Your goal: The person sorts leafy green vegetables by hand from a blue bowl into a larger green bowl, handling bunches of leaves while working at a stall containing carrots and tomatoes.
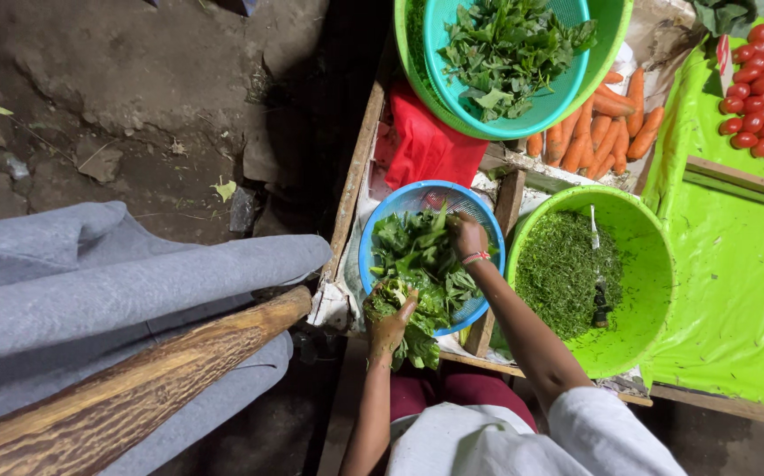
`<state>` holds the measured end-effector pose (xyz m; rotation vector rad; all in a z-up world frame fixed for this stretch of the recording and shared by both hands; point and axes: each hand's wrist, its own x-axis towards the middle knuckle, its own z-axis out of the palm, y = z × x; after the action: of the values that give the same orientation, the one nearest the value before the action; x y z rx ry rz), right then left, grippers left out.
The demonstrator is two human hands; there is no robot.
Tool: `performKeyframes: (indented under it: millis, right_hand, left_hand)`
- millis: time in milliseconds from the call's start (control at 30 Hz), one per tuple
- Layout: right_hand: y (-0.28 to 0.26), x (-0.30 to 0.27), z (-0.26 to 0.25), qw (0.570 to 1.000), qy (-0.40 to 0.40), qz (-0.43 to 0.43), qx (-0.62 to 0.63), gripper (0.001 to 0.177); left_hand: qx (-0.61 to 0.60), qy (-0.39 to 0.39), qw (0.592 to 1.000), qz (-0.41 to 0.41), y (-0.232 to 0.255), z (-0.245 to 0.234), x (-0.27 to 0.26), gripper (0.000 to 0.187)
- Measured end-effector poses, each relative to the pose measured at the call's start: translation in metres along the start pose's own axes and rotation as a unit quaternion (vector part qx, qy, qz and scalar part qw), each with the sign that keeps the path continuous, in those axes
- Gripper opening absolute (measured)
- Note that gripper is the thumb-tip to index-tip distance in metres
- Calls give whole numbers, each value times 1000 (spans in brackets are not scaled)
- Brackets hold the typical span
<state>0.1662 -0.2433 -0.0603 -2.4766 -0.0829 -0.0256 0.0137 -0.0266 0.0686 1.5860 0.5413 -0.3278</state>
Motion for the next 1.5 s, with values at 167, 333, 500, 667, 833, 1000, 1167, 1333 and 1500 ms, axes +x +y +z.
performKeyframes:
  millis: [167, 333, 500, 667, 833, 1000, 1167, 1333, 1500]
  right_hand:
    - [1, -24, -16, 997, -71, -7, 27, 19]
    - [-49, -65, -19, 981, -167, -82, -61, 46]
    - [-87, -57, -37, 995, -58, -56, -52, 91]
    - [-57, -21, -8, 991, -111, 25, 77, 106]
    - [-49, -13, -12, 955, -253, -113, -106, 96]
    - [-42, -22, -47, 923, -381, -48, 4, 97]
    - [-56, 8, -7, 933, -315, 35, -173, 31]
    - [-51, -3, -3, 986, -71, -119, -87, 17]
    - [-34, -3, -12, 965, -97, -245, -15, 33]
  left_hand:
    - [20, -4, 999, -33, -16, -6, 8, 48]
    - [-19, -22, 999, -30, -17, 1, 15, 53]
    - [38, -6, 999, -22, -23, 1, 16, 57]
    - [39, -18, 998, -51, -43, 2, 18, 55]
    - [77, 23, 992, -94, -25, -7, 10, 52]
    - [-30, 38, 999, 21, -17, -15, 3, 50]
    - [-24, 21, 996, -84, -42, -11, 11, 56]
    - [39, 3, 997, -64, -46, -10, 15, 55]
    - [-61, 45, 995, 59, -22, -13, 12, 37]
